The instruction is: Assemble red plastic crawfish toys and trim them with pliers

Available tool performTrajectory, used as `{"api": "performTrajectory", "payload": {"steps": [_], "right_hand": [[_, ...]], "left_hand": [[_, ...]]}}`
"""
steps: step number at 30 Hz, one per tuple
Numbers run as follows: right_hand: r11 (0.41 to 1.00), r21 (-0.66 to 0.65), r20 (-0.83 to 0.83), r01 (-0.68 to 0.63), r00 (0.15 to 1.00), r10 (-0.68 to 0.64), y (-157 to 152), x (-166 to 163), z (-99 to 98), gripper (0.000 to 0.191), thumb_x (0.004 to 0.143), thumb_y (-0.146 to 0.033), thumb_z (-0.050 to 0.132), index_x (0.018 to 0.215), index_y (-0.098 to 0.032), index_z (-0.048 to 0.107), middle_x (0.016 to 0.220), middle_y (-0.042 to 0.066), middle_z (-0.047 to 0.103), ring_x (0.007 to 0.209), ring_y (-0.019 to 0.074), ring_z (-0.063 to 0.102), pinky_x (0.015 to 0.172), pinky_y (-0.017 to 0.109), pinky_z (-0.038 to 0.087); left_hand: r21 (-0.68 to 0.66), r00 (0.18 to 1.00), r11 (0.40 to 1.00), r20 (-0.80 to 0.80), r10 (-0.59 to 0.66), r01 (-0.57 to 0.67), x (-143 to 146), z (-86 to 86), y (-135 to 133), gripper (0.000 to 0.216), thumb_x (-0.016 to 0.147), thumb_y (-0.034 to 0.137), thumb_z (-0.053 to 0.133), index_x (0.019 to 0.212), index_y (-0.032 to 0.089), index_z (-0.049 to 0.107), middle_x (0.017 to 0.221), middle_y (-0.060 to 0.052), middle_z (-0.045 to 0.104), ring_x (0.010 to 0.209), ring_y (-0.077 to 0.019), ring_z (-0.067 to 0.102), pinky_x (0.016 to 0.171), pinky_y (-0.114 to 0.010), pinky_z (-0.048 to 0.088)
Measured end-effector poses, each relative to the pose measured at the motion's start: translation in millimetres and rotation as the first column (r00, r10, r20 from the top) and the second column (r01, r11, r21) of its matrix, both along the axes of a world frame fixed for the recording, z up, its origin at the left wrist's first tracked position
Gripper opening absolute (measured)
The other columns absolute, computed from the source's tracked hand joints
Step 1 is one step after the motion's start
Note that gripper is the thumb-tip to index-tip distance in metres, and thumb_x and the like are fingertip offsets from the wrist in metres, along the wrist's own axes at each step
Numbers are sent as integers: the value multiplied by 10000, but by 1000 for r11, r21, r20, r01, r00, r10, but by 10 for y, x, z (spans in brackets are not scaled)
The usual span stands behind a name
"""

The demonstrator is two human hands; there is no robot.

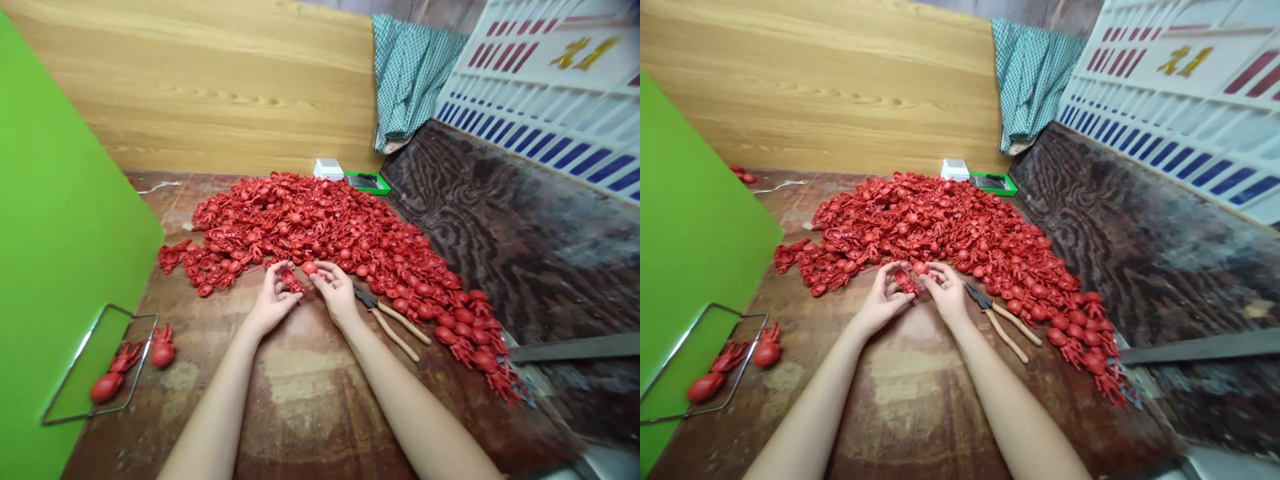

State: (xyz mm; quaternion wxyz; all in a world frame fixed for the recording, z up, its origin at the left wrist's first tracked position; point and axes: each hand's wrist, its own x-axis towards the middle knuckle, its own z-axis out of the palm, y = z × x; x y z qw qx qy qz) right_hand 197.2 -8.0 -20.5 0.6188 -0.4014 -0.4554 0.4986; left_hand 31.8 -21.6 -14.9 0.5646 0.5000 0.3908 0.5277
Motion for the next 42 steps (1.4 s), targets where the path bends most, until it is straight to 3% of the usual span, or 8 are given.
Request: {"api": "performTrajectory", "payload": {"steps": [4, 9, 15, 18, 23, 29, 33, 42], "right_hand": [[1000, -9, 108, 21, 994, -20, 49, 21, -48, 423, 740, -498, 893, 1024, -209, 767, 1039, 82, 808, 968, 245, 743, 912, 404, 626], [999, -1, 185, 36, 982, -35, -4, 16, -108, 426, 777, -546, 858, 1005, -198, 766, 1149, 126, 781, 1036, 273, 733, 893, 411, 634], [999, 48, 198, -20, 980, 10, -32, 29, -73, 522, 798, -562, 839, 1178, -218, 739, 1123, 107, 787, 1002, 252, 738, 903, 417, 638], [995, 74, 210, -67, 976, 50, -50, 39, -51, 455, 824, -559, 824, 1137, -233, 768, 1138, 97, 806, 1014, 253, 752, 937, 427, 635], [998, 30, 118, -52, 992, 48, -78, 64, -51, 415, 785, -548, 875, 1045, -233, 801, 1102, 87, 835, 1005, 256, 774, 965, 439, 635], [996, -24, 36, -91, 995, 92, -82, 67, -81, 423, 787, -543, 874, 1043, -215, 800, 1021, 81, 850, 802, 211, 789, 720, 352, 668], [994, -44, -11, -102, 995, 101, -76, 51, -77, 442, 761, -544, 894, 1033, -207, 807, 997, 81, 854, 805, 216, 799, 761, 374, 680], [994, -52, -61, -95, 994, 92, -48, 59, -59, 440, 740, -545, 906, 1021, -214, 834, 976, 70, 856, 793, 214, 792, 814, 406, 683]], "left_hand": [[-1, 1000, 1000, 10, 1, -1, 70, -83, 6, 878, 715, 243, 914, 1456, 361, 460, 1721, -130, 380, 1190, -237, 706, 892, -317, 606], [-53, 993, 998, 115, -7, 13, 59, -103, 14, 776, 735, 308, 928, 1407, 289, 541, 1682, -176, 456, 993, -185, 773, 974, -373, 608], [-71, 990, 997, 134, 50, -41, 59, -101, 18, 671, 783, 420, 897, 1346, 222, 590, 1594, -188, 569, 1243, -297, 711, 920, -380, 634], [-81, 991, 996, 123, 51, -42, 57, -69, 0, 577, 805, 461, 874, 1277, 196, 674, 1482, -165, 672, 1229, -314, 718, 908, -385, 638], [-101, 991, 994, 125, 46, -34, 41, -6, -36, 631, 735, 423, 934, 1275, 200, 696, 1252, -122, 795, 1151, -304, 758, 987, -443, 620], [-131, 994, 991, 100, 53, -40, 39, 23, -73, 481, 727, 389, 946, 1110, 182, 739, 1152, -120, 827, 1055, -303, 793, 953, -476, 639], [-117, 994, 992, 93, 55, -44, 38, 43, -72, 526, 696, 395, 962, 1144, 185, 782, 1210, -114, 822, 1102, -306, 783, 1022, -480, 620], [-110, 995, 993, 93, 45, -35, 43, 88, -54, 495, 747, 417, 928, 1172, 194, 806, 1224, -109, 823, 1072, -302, 798, 995, -474, 640]]}}
